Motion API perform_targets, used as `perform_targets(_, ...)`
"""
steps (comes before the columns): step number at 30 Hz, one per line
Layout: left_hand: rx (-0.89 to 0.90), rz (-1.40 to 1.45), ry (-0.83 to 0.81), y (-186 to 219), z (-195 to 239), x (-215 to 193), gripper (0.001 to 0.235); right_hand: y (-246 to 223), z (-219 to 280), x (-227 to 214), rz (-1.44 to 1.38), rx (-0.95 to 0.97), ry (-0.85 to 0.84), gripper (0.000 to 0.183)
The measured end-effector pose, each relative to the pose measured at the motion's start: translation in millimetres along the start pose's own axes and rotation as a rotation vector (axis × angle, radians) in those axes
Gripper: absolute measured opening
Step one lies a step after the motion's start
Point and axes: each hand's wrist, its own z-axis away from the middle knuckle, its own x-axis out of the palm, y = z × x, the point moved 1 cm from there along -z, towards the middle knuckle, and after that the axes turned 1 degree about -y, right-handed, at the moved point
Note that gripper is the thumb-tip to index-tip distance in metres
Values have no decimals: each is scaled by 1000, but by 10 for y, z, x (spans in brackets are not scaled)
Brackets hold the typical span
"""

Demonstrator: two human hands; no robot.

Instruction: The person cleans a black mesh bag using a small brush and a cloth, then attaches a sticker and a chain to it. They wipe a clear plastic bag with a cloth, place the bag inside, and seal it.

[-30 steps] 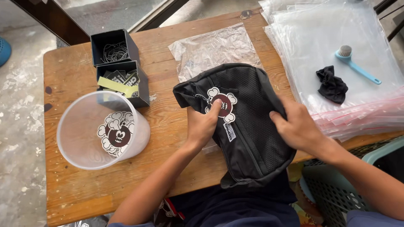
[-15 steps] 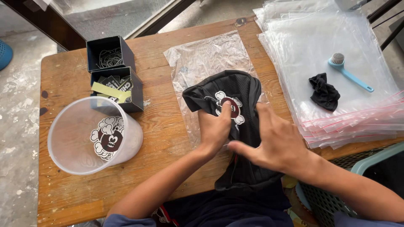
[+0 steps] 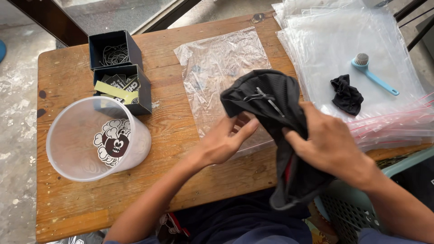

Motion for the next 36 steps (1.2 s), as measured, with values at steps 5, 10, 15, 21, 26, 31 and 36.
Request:
perform_targets(5,599,-954,-44,-621,59,-87,37,105,87,-211,-8,197,-143,52)
perform_targets(10,663,-931,4,-822,105,-49,32,152,251,-114,60,180,-206,51)
perform_targets(15,633,-877,-35,-835,76,-88,37,258,463,-124,87,145,-218,54)
perform_targets(21,583,-914,-71,-805,47,-88,24,420,657,-102,25,121,-238,55)
perform_targets(26,612,-883,-103,-810,-30,-109,19,433,740,-96,39,90,-233,59)
perform_targets(31,458,-662,-89,-592,-118,-148,13,431,819,-16,-27,-60,-238,63)
perform_targets(36,395,-343,40,-471,-153,-138,14,400,766,42,-27,0,-295,60)
